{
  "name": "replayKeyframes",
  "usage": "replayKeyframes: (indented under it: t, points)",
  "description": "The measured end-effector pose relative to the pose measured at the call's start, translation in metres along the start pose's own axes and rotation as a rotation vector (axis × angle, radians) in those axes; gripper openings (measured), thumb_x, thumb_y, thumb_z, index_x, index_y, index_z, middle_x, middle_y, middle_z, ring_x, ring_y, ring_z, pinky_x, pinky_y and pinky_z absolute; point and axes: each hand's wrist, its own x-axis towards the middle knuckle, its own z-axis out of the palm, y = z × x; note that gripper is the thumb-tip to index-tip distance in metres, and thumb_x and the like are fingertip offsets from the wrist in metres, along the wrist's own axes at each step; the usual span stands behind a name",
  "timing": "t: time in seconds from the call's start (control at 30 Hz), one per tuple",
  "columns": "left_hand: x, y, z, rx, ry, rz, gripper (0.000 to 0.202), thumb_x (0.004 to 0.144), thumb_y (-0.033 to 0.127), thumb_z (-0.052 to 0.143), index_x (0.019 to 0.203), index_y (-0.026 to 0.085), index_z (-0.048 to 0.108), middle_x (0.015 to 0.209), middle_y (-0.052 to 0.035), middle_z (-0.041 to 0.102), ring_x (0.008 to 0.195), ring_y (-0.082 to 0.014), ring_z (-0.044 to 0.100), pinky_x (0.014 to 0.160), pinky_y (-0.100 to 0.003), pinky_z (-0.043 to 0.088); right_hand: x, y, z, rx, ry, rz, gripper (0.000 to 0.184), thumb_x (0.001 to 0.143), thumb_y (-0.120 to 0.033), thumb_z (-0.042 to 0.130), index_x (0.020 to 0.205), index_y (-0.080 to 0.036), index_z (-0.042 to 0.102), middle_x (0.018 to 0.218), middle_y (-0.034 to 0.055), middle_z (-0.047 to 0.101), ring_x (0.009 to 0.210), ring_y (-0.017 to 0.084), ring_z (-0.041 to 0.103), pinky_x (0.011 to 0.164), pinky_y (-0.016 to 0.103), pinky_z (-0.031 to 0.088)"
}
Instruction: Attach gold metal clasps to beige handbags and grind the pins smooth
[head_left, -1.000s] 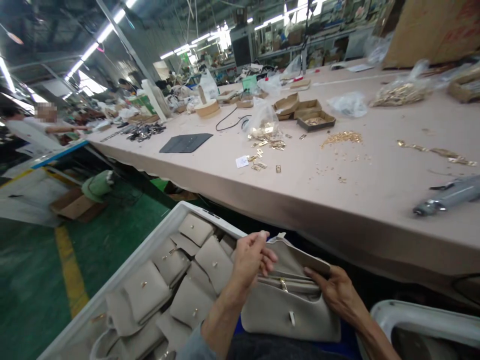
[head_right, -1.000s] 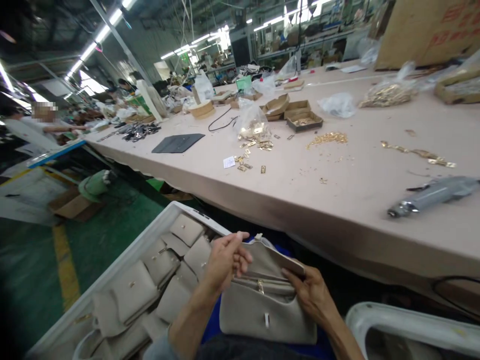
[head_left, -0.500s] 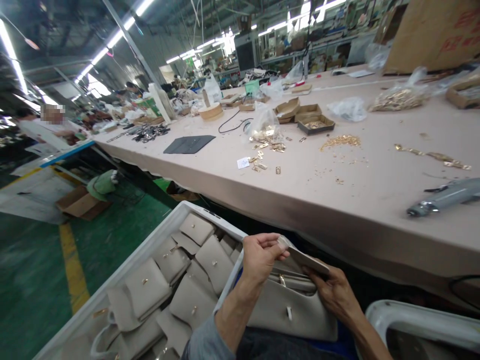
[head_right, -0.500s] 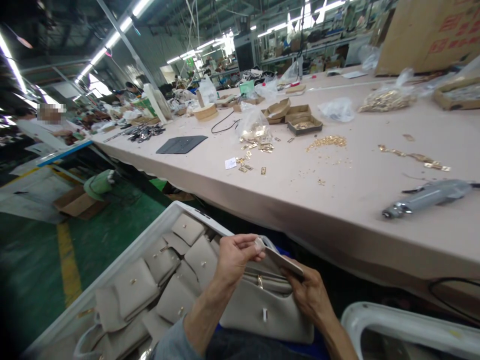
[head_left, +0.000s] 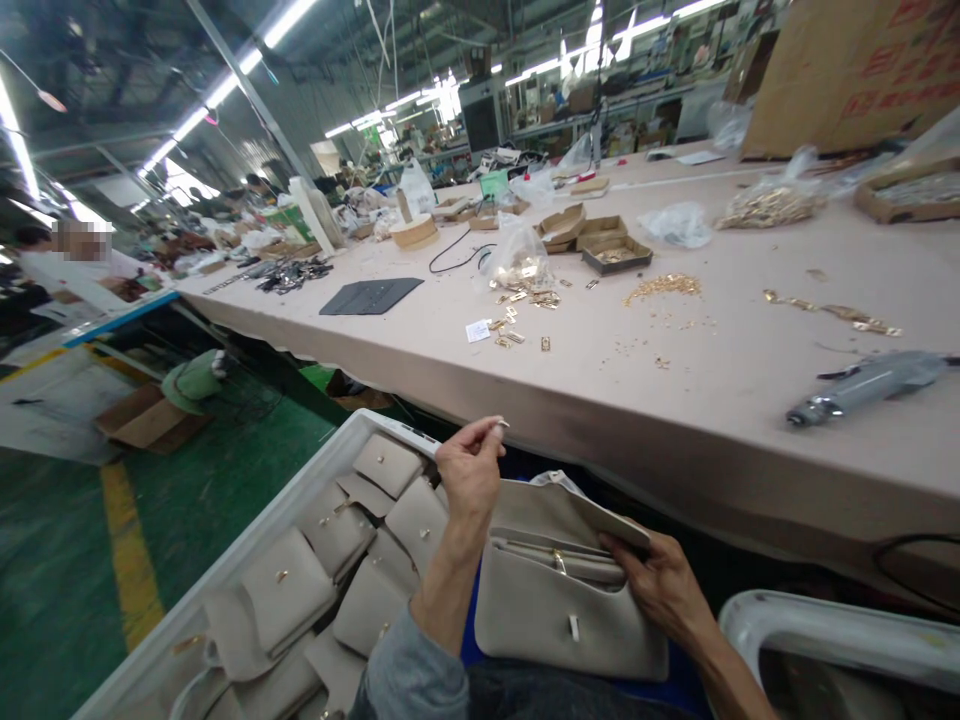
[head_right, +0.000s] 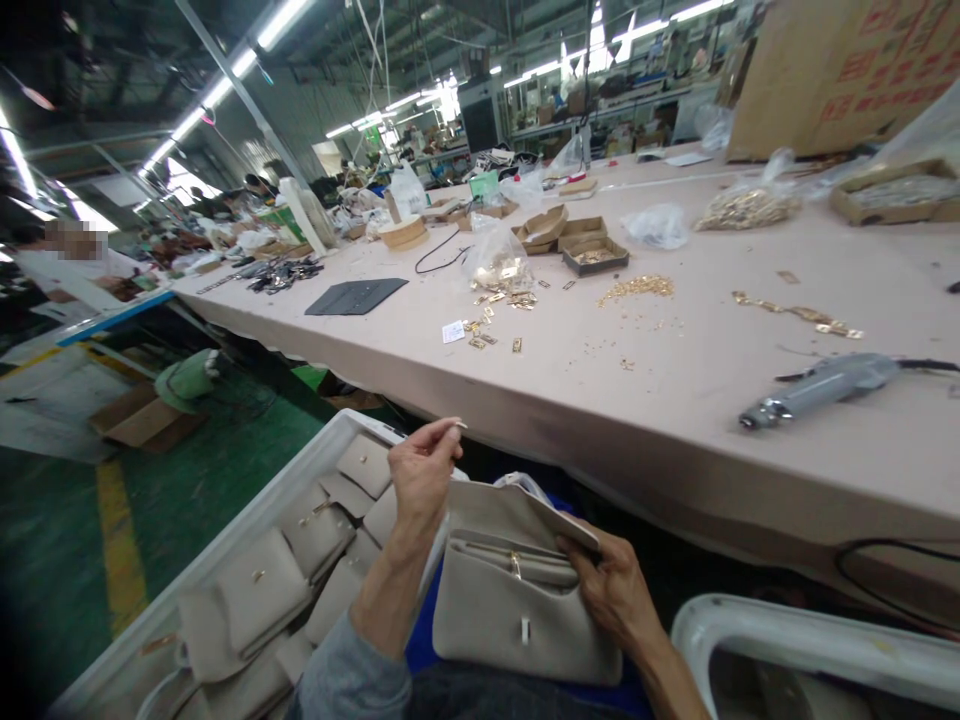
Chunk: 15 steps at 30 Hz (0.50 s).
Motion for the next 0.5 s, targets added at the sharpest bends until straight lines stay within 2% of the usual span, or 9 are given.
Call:
replayKeyframes:
  t: [0.07,0.13,0.2,0.27,0.33,0.37,0.4,0.5]
  points:
    - [0.011,-0.002,-0.003,0.035,0.029,-0.041,0.058,0.08,0.05,0.078,0.122,0.01,0.071,0.067,-0.0032,0.068,0.05,-0.0112,0.056,0.047,-0.02,0.044,0.0,0.002,0.0,0.011,-0.009,-0.003,0.039,0.093,-0.045,0.066,0.12,-0.02,0.077,0.113,0.009,0.074,0.1,0.029,0.07,0.087,0.035,0.056]
    - [0.009,-0.006,-0.001,0.061,-0.105,-0.165,0.068,0.08,0.059,0.075,0.123,0.007,0.069,0.061,-0.0039,0.067,0.041,-0.0109,0.052,0.039,-0.019,0.037,0.002,0.004,0.001,0.022,-0.019,-0.002,0.038,0.092,-0.045,0.066,0.12,-0.02,0.077,0.113,0.0086,0.074,0.098,0.028,0.069,0.087,0.035,0.056]
    - [-0.002,-0.011,0.007,0.074,-0.323,-0.296,0.064,0.08,0.066,0.071,0.105,0.007,0.075,0.058,-0.0067,0.067,0.037,-0.0116,0.051,0.034,-0.019,0.035,0.004,0.004,0.002,0.015,-0.029,0.002,0.037,0.091,-0.045,0.067,0.117,-0.02,0.077,0.107,0.0079,0.074,0.093,0.027,0.069,0.084,0.034,0.055]
    - [-0.017,-0.015,0.017,0.073,-0.461,-0.397,0.062,0.077,0.071,0.07,0.08,0.009,0.075,0.058,-0.01,0.068,0.036,-0.0128,0.053,0.032,-0.02,0.037,0.004,-0.001,0.002,-0.008,-0.018,0.027,0.037,0.091,-0.048,0.067,0.113,-0.019,0.079,0.098,0.0076,0.074,0.088,0.027,0.067,0.082,0.034,0.054]
    - [-0.031,-0.016,0.025,0.055,-0.469,-0.475,0.061,0.07,0.071,0.075,0.064,0.011,0.07,0.058,-0.0123,0.068,0.038,-0.0147,0.057,0.034,-0.021,0.041,0.002,-0.01,0.002,-0.035,0.03,0.091,0.042,0.091,-0.054,0.064,0.108,-0.018,0.079,0.091,0.0081,0.072,0.088,0.028,0.066,0.083,0.036,0.054]
    - [-0.036,-0.018,0.028,0.042,-0.444,-0.492,0.059,0.066,0.069,0.079,0.064,0.01,0.071,0.058,-0.0127,0.069,0.04,-0.0159,0.059,0.035,-0.021,0.043,0.0,-0.013,0.002,-0.04,0.077,0.127,0.045,0.09,-0.057,0.064,0.106,-0.017,0.079,0.091,0.0089,0.072,0.089,0.029,0.066,0.084,0.038,0.054]
    - [-0.039,-0.021,0.029,0.027,-0.423,-0.498,0.056,0.064,0.065,0.082,0.066,0.01,0.073,0.06,-0.013,0.07,0.043,-0.0171,0.061,0.037,-0.021,0.045,0.0,-0.015,0.001,-0.02,0.071,0.158,0.048,0.089,-0.059,0.063,0.108,-0.017,0.078,0.094,0.0098,0.072,0.092,0.03,0.066,0.086,0.039,0.053]
    - [-0.038,-0.043,0.03,-0.079,-0.372,-0.488,0.049,0.061,0.056,0.088,0.072,0.009,0.078,0.067,-0.0127,0.074,0.052,-0.0186,0.066,0.044,-0.022,0.05,0.005,-0.009,-0.001,0.038,0.102,0.278,0.062,0.083,-0.065,0.069,0.125,-0.02,0.071,0.115,0.0123,0.069,0.109,0.033,0.062,0.094,0.043,0.051]
